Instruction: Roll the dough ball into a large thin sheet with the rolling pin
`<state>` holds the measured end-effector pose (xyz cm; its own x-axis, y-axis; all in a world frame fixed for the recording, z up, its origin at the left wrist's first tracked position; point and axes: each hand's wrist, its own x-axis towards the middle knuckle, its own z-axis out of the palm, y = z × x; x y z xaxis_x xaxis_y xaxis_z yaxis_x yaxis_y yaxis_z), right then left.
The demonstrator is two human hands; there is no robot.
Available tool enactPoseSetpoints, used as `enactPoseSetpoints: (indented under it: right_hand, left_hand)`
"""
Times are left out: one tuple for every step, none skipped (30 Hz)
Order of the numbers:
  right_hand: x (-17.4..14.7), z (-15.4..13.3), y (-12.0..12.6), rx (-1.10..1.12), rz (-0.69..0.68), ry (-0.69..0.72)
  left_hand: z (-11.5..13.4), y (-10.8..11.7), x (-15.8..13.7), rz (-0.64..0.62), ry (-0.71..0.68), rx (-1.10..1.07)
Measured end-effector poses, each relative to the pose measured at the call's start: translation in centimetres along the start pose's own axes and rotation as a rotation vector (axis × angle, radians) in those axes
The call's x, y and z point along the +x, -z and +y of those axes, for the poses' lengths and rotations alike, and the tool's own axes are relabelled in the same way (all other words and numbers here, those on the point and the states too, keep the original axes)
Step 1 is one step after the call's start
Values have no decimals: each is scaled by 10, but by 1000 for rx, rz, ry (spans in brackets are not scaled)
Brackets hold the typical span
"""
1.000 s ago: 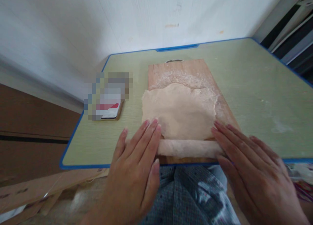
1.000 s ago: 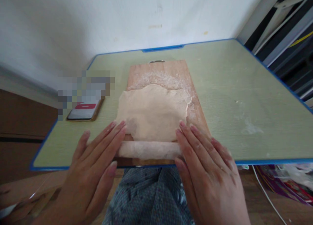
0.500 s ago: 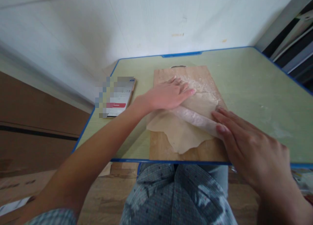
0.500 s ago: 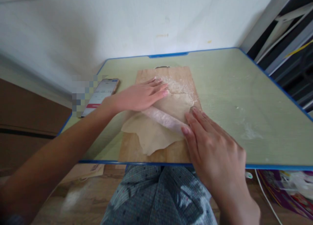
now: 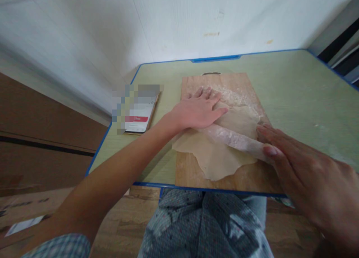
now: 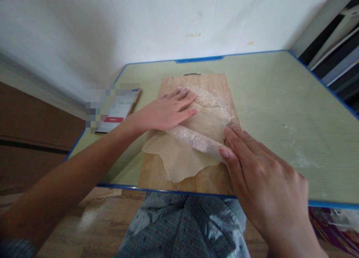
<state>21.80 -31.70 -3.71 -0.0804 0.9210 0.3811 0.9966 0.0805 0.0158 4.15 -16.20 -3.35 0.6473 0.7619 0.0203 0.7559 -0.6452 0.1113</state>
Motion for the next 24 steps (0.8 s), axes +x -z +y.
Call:
enactPoseSetpoints:
  right_hand:
    - [-1, 0, 0, 4, 4, 7]
    - [-3, 0, -1, 18, 14, 17]
    - [-4, 1, -3, 37, 16, 31]
    - [-7, 3, -5, 59, 21, 45]
    - [-9, 5, -7, 88, 25, 69]
    - [-12, 7, -9, 117, 33, 94]
    - [-15, 9, -11, 142, 42, 108]
    - [-17, 11, -12, 160, 52, 113]
    - [-19, 12, -14, 171, 60, 115]
    - [-21, 13, -15, 177, 67, 116]
    - [-22, 14, -15, 175, 67, 115]
    - [-22, 13, -15, 170, 63, 115]
    - [-22, 12, -15, 167, 58, 122]
    - [-23, 11, -14, 165, 59, 126]
    - [-23, 9, -13, 161, 62, 126]
    - [-23, 7, -12, 157, 64, 124]
    - [-25, 5, -11, 152, 73, 124]
    - [-26, 3, -10, 147, 89, 130]
    - [-28, 2, -9, 144, 99, 138]
    - [-31, 1, -8, 145, 98, 147]
    - [-33, 0, -6, 148, 97, 158]
    - [-36, 0, -5, 155, 101, 177]
    - [-40, -1, -4, 165, 105, 196]
    - [-43, -1, -3, 175, 104, 211]
  left_hand:
    - [2, 2, -4, -61, 20, -16]
    - [4, 4, -9, -98, 40, -28]
    - [6, 7, -13, -114, 57, -35]
    - [8, 9, -18, -108, 66, -31]
    - [11, 10, -23, -96, 68, -21]
    - [14, 11, -29, -83, 67, -11]
    - [17, 12, -36, -67, 65, 0]
    - [19, 12, -42, -49, 66, 12]
    - [22, 11, -49, -26, 68, 24]
    - [24, 10, -55, 3, 72, 37]
    - [26, 9, -62, 34, 77, 48]
    - [28, 8, -67, 65, 81, 59]
    - [30, 7, -72, 93, 84, 67]
    - [31, 5, -77, 117, 86, 71]
    - [32, 4, -81, 141, 87, 73]
    - [33, 3, -85, 160, 87, 73]
    - [34, 2, -88, 176, 88, 70]
    - [36, 1, -91, 185, 88, 64]
    - [37, 0, -95, 192, 89, 56]
    - [38, -1, -98, 197, 88, 46]
    - [39, -2, -102, 206, 85, 36]
    - [40, -3, -106, 222, 82, 26]
    - [42, -5, -110, 246, 77, 18]
    - [43, -6, -114, 271, 75, 12]
